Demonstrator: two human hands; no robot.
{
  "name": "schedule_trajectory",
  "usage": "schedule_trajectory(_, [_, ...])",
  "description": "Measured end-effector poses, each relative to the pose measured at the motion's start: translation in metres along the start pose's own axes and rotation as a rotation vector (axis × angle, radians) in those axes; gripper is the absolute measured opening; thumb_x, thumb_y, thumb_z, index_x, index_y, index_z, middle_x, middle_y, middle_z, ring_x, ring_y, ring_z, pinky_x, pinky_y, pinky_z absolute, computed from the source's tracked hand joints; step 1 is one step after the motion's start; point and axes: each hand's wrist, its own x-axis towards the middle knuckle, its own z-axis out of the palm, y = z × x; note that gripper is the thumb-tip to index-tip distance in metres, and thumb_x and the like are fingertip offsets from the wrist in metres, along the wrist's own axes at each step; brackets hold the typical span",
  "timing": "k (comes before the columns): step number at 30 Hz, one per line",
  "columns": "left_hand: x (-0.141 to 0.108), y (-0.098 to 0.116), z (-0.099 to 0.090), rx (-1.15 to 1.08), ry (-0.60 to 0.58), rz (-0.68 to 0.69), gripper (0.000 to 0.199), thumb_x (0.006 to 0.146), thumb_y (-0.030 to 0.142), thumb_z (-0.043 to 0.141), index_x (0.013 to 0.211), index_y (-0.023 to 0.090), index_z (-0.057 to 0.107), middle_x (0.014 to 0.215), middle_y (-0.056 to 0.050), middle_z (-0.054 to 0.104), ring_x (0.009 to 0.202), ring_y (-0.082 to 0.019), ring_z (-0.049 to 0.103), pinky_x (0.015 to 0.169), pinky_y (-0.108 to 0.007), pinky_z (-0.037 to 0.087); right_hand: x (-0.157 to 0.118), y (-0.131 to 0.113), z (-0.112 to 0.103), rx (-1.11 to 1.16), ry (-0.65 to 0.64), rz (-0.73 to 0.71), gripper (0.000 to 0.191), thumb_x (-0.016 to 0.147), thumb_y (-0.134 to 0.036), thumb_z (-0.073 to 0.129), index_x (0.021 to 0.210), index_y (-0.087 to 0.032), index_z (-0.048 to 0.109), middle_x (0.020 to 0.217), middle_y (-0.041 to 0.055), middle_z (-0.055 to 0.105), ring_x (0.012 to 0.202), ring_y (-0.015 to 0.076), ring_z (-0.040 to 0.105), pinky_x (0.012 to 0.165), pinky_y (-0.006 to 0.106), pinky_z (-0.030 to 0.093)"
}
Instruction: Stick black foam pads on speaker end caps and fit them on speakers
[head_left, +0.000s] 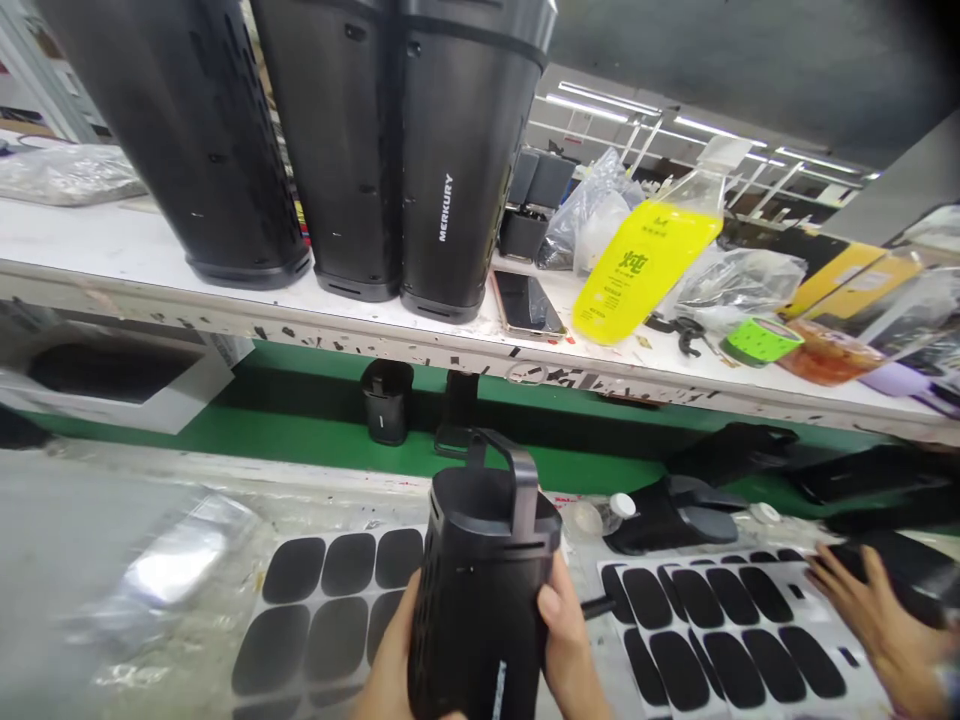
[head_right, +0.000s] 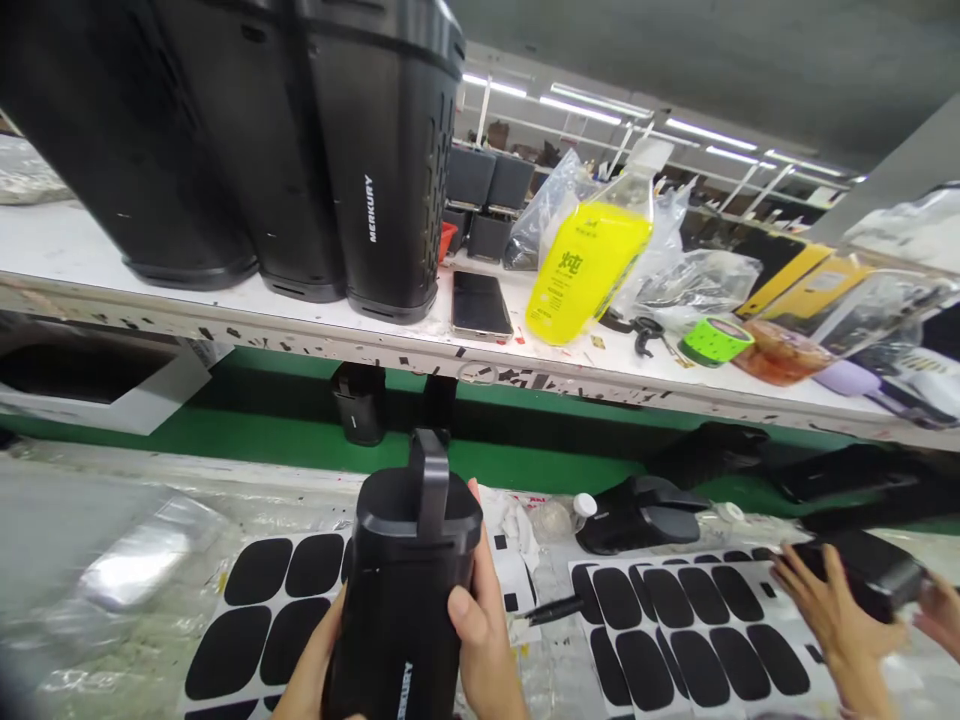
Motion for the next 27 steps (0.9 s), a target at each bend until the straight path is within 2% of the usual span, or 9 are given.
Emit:
schedule_trajectory(3, [0.000,-0.002,-0.002,0.125,0.145,0.020,0.099,0.061,0.064,0.078,0.143,0.021,0.041,0.136,-0.016,0.064,0.127,-0.040,0.060,0.107,-0.049,0.050,-0.004,0.007,0.017,-0.005,-0.029,-0.121,0.100,0.072,-0.081,0.065,0.151,-0.023,0.043,0.144,0.0128,0.058,0.152,0.0346,0.026,0.126,0.050,0.015])
schedule_trajectory(5, [0.001,0.002,-0.004,0.235,0.206,-0.007,0.093,0.060,0.051,0.076,0.141,0.023,0.039,0.126,-0.012,0.069,0.117,-0.037,0.067,0.098,-0.045,0.055,-0.006,0.011,0.029,0.011,-0.027,-0.156,0.123,0.060,-0.082,0.075,0.157,-0.021,0.030,0.147,0.0142,0.053,0.152,0.0355,0.027,0.125,0.048,0.020])
schedule_trajectory(7, [0.001,0.008,-0.006,0.368,0.265,-0.042,0.091,0.058,0.042,0.073,0.140,0.025,0.039,0.119,-0.009,0.072,0.109,-0.035,0.070,0.089,-0.042,0.058,-0.007,0.013,0.038,0.022,0.008,-0.130,0.134,0.054,-0.076,0.083,0.159,-0.021,0.020,0.147,0.0150,0.053,0.147,0.0361,0.036,0.122,0.048,0.027])
schedule_trajectory(9, [-0.001,0.012,-0.007,0.499,0.325,-0.051,0.091,0.054,0.034,0.072,0.139,0.027,0.043,0.116,-0.008,0.073,0.106,-0.035,0.071,0.084,-0.041,0.059,-0.005,0.013,0.044,0.031,0.055,-0.115,0.131,0.059,-0.072,0.083,0.159,-0.022,0.016,0.146,0.0155,0.054,0.142,0.0360,0.044,0.119,0.048,0.032])
schedule_trajectory(13, [-0.004,0.010,-0.011,0.669,0.429,-0.019,0.095,0.047,0.024,0.072,0.139,0.030,0.046,0.112,-0.007,0.073,0.101,-0.037,0.071,0.084,-0.042,0.059,-0.001,0.016,0.048,0.045,0.074,-0.138,0.122,0.062,-0.077,0.078,0.156,-0.022,0.024,0.141,0.0169,0.058,0.131,0.0376,0.054,0.112,0.048,0.041])
schedule_trajectory(18, [0.001,0.008,-0.015,0.772,0.489,0.044,0.099,0.047,0.022,0.071,0.142,0.027,0.043,0.114,-0.010,0.072,0.098,-0.037,0.072,0.089,-0.045,0.058,0.007,0.035,0.047,0.028,0.116,-0.161,0.110,0.066,-0.075,0.077,0.151,-0.020,0.035,0.135,0.0169,0.062,0.128,0.0371,0.057,0.107,0.049,0.045])
schedule_trajectory(21, [0.007,0.006,-0.022,0.779,0.493,0.019,0.098,0.050,0.025,0.072,0.143,0.026,0.043,0.113,-0.009,0.073,0.098,-0.035,0.073,0.088,-0.043,0.059,0.022,0.047,0.051,0.003,0.060,-0.202,0.102,0.068,-0.068,0.078,0.148,-0.018,0.040,0.134,0.0177,0.063,0.121,0.0357,0.062,0.103,0.049,0.049])
schedule_trajectory(24, [0.014,-0.006,-0.039,0.655,0.489,-0.054,0.095,0.052,0.031,0.075,0.142,0.026,0.045,0.118,-0.008,0.073,0.105,-0.035,0.072,0.090,-0.043,0.059,0.041,0.054,0.060,-0.044,0.032,-0.168,0.101,0.072,-0.065,0.077,0.151,-0.018,0.036,0.142,0.0180,0.057,0.130,0.0348,0.057,0.107,0.048,0.047])
schedule_trajectory(27, [0.019,-0.027,-0.068,0.394,0.482,-0.128,0.086,0.058,0.045,0.078,0.136,0.020,0.051,0.125,-0.012,0.072,0.117,-0.036,0.068,0.099,-0.046,0.057,0.055,0.061,0.065,-0.118,0.013,-0.050,0.090,0.083,-0.065,0.066,0.155,-0.024,0.031,0.153,0.0146,0.048,0.139,0.0299,0.050,0.110,0.045,0.046])
